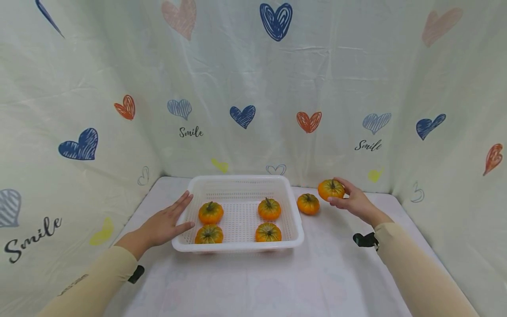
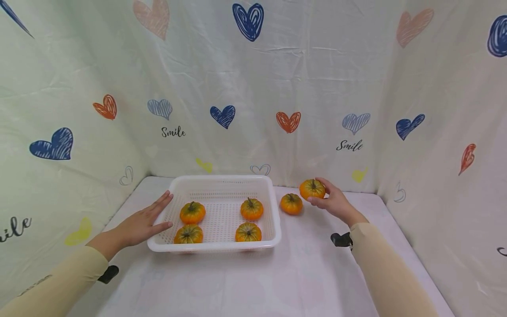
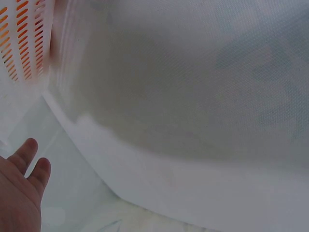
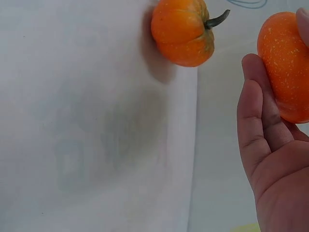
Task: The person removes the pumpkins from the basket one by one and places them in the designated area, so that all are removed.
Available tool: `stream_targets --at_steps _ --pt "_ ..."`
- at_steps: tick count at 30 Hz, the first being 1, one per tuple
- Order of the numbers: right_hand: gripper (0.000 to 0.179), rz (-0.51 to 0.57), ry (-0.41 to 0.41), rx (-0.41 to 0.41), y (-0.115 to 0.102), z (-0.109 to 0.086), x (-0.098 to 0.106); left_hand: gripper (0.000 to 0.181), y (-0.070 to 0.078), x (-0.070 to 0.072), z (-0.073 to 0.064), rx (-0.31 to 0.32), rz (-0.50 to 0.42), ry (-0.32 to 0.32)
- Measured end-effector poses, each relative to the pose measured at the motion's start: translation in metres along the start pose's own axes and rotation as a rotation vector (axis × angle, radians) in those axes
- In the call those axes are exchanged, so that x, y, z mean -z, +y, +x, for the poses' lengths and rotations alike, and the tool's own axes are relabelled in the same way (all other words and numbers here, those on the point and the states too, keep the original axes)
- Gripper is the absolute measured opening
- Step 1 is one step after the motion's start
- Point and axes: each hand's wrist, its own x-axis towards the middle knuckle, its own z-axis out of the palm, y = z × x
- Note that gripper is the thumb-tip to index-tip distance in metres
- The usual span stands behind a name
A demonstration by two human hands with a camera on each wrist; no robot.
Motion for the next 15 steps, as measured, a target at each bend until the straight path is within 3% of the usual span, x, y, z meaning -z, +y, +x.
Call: stream_targets --at_steps 6,15 --pt "0.093 0.016 0.037 -0.030 0.018 0.003 0.000 0.090 -0.001 -0.001 0.001 -0.008 -0.010 0.005" --pt "0.099 0.023 0.063 -0.156 0.040 0.006 -0.005 0.088 -0.002 -0.002 0.001 -0.001 -0.013 0.002"
